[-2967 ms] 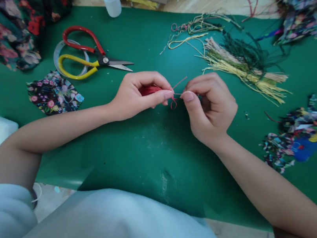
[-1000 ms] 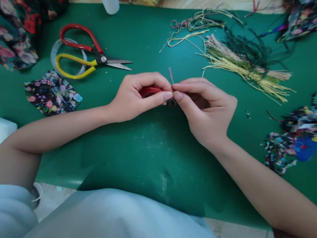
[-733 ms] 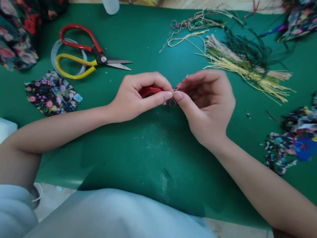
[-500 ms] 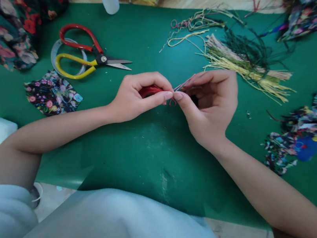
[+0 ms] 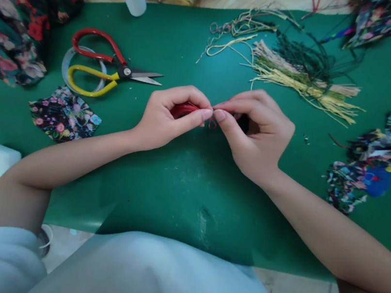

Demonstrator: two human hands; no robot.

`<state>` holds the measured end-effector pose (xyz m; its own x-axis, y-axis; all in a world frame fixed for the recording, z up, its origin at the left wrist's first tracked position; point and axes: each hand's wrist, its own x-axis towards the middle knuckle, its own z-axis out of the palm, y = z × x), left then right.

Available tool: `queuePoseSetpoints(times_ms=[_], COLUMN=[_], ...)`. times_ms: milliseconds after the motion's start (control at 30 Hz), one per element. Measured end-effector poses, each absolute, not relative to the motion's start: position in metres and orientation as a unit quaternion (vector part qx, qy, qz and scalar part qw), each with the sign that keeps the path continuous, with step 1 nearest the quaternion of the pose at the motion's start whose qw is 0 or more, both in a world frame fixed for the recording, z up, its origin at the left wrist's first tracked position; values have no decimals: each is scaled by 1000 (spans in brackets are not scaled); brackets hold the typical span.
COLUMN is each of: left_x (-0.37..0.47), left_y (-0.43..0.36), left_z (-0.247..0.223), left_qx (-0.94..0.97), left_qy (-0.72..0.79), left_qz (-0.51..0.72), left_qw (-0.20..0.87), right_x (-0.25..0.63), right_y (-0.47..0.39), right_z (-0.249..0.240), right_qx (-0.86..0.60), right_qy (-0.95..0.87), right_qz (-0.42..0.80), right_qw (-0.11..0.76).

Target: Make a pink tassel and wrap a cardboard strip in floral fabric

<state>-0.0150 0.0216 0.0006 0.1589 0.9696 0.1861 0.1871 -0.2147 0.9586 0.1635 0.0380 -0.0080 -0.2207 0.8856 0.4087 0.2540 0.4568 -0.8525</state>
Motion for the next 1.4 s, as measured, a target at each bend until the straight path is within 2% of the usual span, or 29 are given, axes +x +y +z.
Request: queuePoseSetpoints(times_ms=[133,333,500,667,1067,1400], left_x=[-15,-16,-16,-15,-18,-21], left_y=[22,22,22,23,24,26], left_z=[1,1,0,-2,-2,2], left_qx=[627,632,639,645,666,667], left_qy=[468,463,446,433,422,407], left_qz=[450,443,449,457,442,416], left_qw=[431,436,437,432,428,465], right_x=[162,162,164,165,164,166], right_y=[37,39,43,45,49,53], right_z=[-6,-8,-12,-13,-10,-15], right_qx=[-394,-395,-391,-389,-345,-330], right_qy=[-720,-764,-792,-792,-767,-757], right_qz=[291,196,176,198,266,339], right_qw=[492,470,435,428,471,450])
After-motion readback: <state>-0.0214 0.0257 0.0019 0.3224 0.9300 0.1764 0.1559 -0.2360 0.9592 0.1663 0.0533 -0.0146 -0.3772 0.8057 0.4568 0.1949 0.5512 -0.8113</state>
